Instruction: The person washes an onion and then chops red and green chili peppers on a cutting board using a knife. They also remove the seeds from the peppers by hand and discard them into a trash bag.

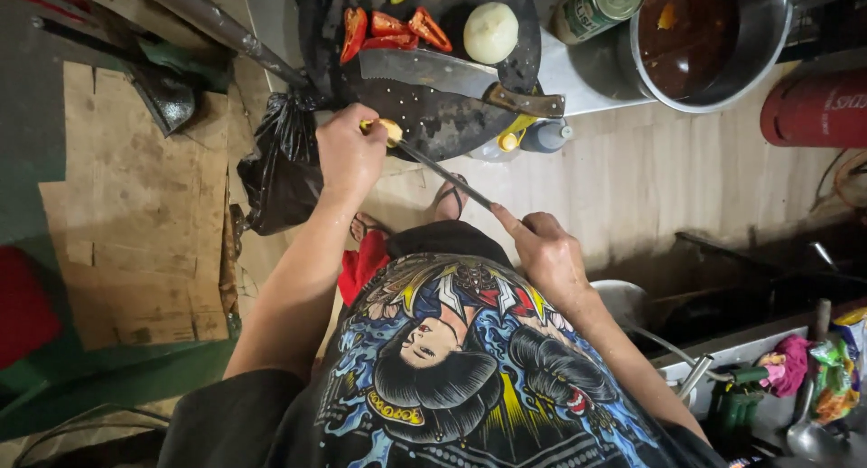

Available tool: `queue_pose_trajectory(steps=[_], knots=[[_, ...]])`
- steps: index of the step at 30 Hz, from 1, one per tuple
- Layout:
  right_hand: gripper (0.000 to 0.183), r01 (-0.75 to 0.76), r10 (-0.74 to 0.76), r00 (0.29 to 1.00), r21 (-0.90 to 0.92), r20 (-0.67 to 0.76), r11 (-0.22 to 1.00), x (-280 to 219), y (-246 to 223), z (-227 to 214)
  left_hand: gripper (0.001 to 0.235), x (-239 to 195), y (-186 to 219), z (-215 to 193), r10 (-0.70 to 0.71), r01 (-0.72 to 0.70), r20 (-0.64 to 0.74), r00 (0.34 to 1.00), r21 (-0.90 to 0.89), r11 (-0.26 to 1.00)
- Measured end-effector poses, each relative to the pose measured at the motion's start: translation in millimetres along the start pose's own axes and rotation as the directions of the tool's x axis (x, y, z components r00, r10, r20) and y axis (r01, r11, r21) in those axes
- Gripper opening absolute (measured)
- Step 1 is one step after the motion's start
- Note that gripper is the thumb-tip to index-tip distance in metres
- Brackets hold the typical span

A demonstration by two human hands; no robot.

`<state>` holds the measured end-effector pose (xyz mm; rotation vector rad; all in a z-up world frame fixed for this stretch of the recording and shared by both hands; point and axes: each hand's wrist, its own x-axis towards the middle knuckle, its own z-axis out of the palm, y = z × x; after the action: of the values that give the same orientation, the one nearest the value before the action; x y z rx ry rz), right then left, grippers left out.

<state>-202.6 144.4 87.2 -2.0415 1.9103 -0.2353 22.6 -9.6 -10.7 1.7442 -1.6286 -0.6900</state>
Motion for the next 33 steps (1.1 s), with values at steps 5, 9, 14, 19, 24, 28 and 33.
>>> queue_pose_trajectory(steps=[5,9,14,19,24,28,33], knots=[[0.037,0.082,-0.082,0.996,-0.017,-0.040,0.997,6,-9,-15,0.008,-1,0,2,0.004,-0.004,-0.015,1.000,0.017,1.000],[0.038,0.113,-0.115,0.993,-0.055,-0.033,0.992,6,-9,-17,0.008,-3,3,-1,-0.004,0.005,-0.009,1.000,0.022,1.000],[0.036,0.124,-0.128,0.991,-0.095,-0.043,0.988,6,-6,-11,0.007,-3,4,-1,-0.016,0.016,-0.004,1.000,0.031,0.999],[0.040,0.108,-0.111,0.994,-0.241,0.001,0.965,13,-18,-25,0.003,-3,-1,5,0.064,-0.064,-0.002,0.998,0.072,0.995],[0.042,0.007,-0.002,1.000,-0.147,0.031,0.989,13,-11,-5,0.008,-4,11,-3,-0.151,0.148,0.078,0.985,0.051,0.988],[0.038,-0.418,0.281,0.894,0.420,0.350,0.806,16,19,33,0.011,-3,16,-5,-0.323,0.319,0.108,0.940,0.057,0.946],[0.041,-0.489,0.299,0.853,0.453,0.428,0.745,15,6,19,0.013,-10,55,-28,-0.444,0.446,0.171,0.879,0.029,0.895]])
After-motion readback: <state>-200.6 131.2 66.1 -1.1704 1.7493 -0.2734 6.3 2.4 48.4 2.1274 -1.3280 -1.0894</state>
